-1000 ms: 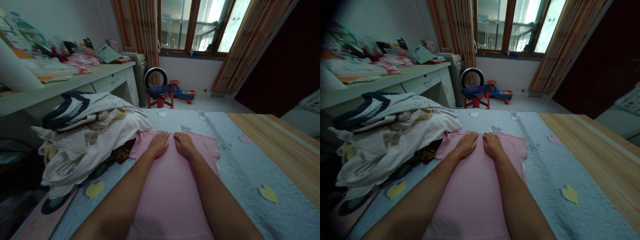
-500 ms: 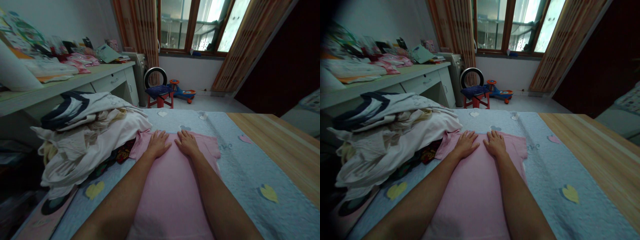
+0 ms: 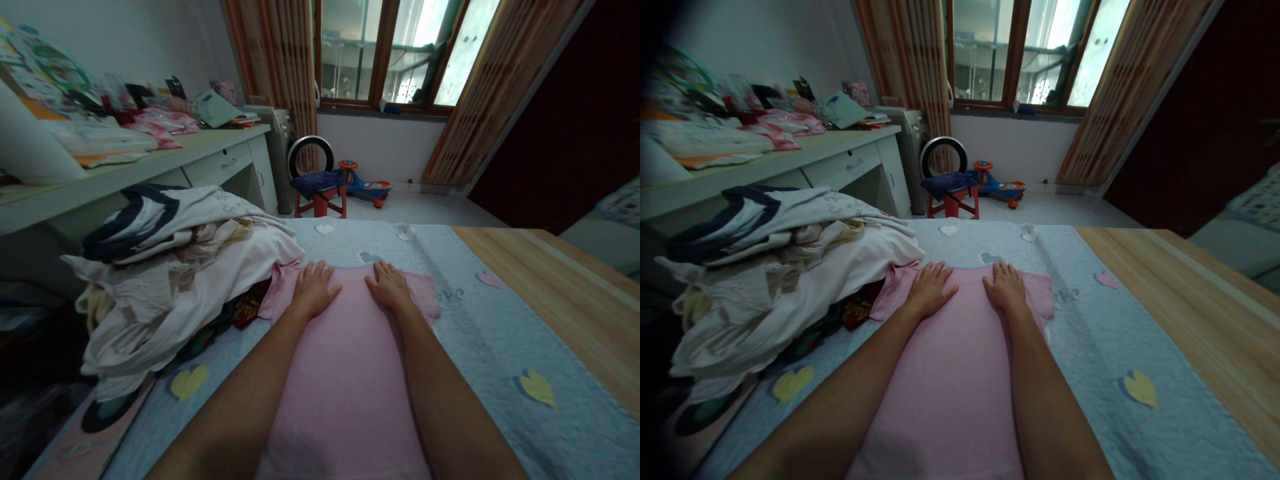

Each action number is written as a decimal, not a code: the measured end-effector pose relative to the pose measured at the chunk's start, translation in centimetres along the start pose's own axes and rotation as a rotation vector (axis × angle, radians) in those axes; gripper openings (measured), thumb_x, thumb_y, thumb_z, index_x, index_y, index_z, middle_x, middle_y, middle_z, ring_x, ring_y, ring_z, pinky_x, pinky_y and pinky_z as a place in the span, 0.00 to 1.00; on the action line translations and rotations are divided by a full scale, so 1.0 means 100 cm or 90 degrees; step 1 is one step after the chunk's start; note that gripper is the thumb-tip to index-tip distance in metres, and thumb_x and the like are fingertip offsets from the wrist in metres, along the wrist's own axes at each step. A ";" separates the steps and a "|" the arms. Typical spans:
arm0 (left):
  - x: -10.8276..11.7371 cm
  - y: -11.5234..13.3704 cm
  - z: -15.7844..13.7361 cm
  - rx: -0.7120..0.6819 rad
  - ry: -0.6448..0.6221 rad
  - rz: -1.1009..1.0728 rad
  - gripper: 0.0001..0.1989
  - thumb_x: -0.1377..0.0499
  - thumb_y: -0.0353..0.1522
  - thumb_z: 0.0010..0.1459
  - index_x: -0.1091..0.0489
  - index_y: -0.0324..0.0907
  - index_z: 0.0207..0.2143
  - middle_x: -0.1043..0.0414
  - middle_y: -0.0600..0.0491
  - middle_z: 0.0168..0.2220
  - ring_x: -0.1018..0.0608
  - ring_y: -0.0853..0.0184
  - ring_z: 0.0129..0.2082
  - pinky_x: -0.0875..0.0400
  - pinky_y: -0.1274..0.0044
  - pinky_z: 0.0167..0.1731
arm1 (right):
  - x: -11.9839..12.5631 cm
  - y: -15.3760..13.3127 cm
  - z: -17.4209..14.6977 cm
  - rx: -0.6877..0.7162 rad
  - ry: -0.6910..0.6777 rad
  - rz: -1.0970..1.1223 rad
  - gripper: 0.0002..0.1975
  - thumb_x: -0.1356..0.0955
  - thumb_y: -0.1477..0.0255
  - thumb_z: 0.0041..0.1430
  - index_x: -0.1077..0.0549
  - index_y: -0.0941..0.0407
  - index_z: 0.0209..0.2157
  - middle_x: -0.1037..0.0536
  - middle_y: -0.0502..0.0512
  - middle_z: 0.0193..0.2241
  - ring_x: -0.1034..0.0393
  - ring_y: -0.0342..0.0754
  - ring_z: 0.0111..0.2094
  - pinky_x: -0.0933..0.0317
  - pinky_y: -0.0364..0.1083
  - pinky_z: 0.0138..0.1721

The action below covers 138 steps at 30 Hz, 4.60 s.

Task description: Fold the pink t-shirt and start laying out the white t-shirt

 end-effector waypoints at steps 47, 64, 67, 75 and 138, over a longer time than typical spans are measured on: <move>0.000 0.009 -0.001 -0.057 0.006 -0.002 0.29 0.53 0.48 0.66 0.42 0.46 0.65 0.47 0.50 0.69 0.47 0.50 0.69 0.51 0.58 0.66 | 0.002 -0.010 -0.001 0.033 0.014 0.004 0.33 0.41 0.58 0.67 0.44 0.61 0.67 0.47 0.65 0.68 0.53 0.58 0.68 0.58 0.54 0.66; 0.000 -0.002 -0.001 0.068 0.006 0.013 0.32 0.53 0.52 0.64 0.43 0.49 0.65 0.52 0.49 0.71 0.51 0.44 0.69 0.54 0.54 0.64 | 0.008 -0.001 -0.009 0.030 0.059 0.010 0.27 0.40 0.63 0.67 0.38 0.60 0.63 0.39 0.64 0.65 0.46 0.56 0.64 0.54 0.52 0.64; 0.000 -0.003 -0.001 0.076 0.007 0.018 0.32 0.54 0.52 0.64 0.43 0.49 0.66 0.52 0.48 0.70 0.51 0.44 0.69 0.54 0.53 0.64 | 0.003 0.008 -0.006 0.007 0.026 0.001 0.31 0.41 0.60 0.67 0.42 0.63 0.65 0.44 0.64 0.67 0.51 0.58 0.67 0.58 0.54 0.65; 0.001 -0.004 -0.001 0.088 0.016 0.009 0.31 0.54 0.52 0.64 0.43 0.50 0.65 0.51 0.49 0.70 0.49 0.45 0.69 0.55 0.50 0.63 | 0.004 0.025 -0.002 -0.006 0.076 0.013 0.29 0.38 0.61 0.65 0.37 0.64 0.62 0.39 0.67 0.65 0.47 0.57 0.65 0.53 0.53 0.64; 0.005 -0.027 -0.002 0.132 0.068 0.024 0.31 0.51 0.49 0.64 0.40 0.45 0.64 0.45 0.44 0.68 0.44 0.43 0.67 0.54 0.52 0.64 | 0.010 0.077 -0.008 -0.095 0.129 0.019 0.17 0.37 0.67 0.64 0.27 0.56 0.51 0.27 0.62 0.50 0.36 0.55 0.53 0.50 0.51 0.56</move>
Point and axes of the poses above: each hand's wrist, its own z-axis towards the middle knuckle, its own x-axis out of the back of the hand, y = z × x, the point moved 5 cm from there along z, towards the middle knuckle
